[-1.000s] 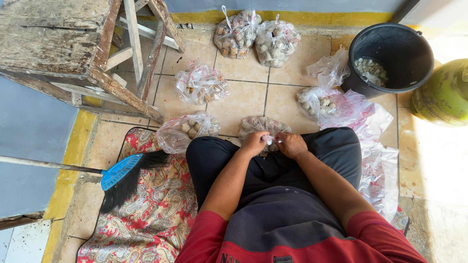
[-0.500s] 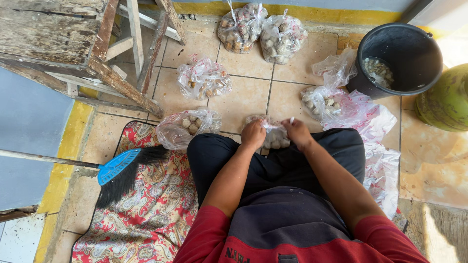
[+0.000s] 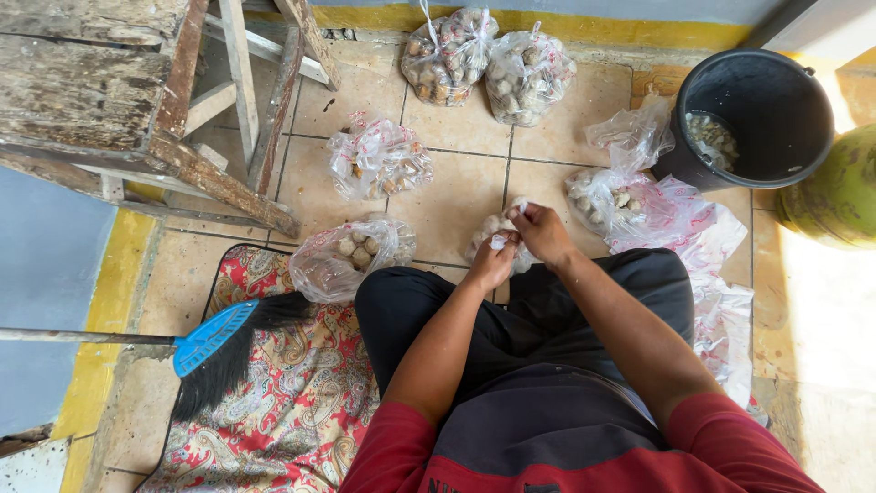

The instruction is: The person sits on the floor and packs small, round food items into clear plastic bags. They fill each bag, tie it shut, and place it aside before repeating the process with a new bag.

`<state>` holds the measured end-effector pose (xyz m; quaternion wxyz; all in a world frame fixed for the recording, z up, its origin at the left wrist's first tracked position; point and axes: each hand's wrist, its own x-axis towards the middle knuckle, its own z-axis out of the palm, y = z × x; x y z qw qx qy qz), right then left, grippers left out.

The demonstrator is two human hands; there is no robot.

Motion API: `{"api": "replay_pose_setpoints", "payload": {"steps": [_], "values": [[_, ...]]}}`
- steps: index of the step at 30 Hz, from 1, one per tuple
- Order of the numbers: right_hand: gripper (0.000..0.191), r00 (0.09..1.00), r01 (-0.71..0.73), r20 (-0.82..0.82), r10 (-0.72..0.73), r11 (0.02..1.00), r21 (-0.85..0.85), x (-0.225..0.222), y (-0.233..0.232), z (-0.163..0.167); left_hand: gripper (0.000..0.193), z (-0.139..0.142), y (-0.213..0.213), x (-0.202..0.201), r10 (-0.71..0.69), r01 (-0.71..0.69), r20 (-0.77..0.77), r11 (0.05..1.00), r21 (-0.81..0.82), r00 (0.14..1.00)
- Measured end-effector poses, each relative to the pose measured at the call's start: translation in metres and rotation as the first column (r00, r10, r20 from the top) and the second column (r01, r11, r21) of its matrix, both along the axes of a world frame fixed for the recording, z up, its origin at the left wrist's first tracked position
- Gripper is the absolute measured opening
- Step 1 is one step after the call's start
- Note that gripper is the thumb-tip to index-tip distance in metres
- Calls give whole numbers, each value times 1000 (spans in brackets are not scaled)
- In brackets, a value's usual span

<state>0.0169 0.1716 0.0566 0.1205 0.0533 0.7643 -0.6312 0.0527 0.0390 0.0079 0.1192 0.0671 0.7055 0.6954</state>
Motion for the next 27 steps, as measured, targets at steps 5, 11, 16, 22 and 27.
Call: {"api": "replay_pose_setpoints", "payload": {"steps": [5,11,16,22,27], "values": [[27,992,125,-47,-118,975,183,36,24,-11,36,-5,-1,-2,2,-9,-34,975,-222,999],[29,995,-86,10,96,839,537,58,60,-12,38,3,-3,-3,13,-41,-103,962,-269,995],[23,887,113,434,157,838,-534,50,55,-19,34,5,-5,4,-87,8,-239,950,-312,967],[22,990,-37,135,51,994,-101,39,31,1,29,10,-2,11,3,-8,-195,1000,-23,981],[24,833,-161,-418,362,882,443,49,24,25,34,5,-4,8,75,-134,149,888,440,986]]}}
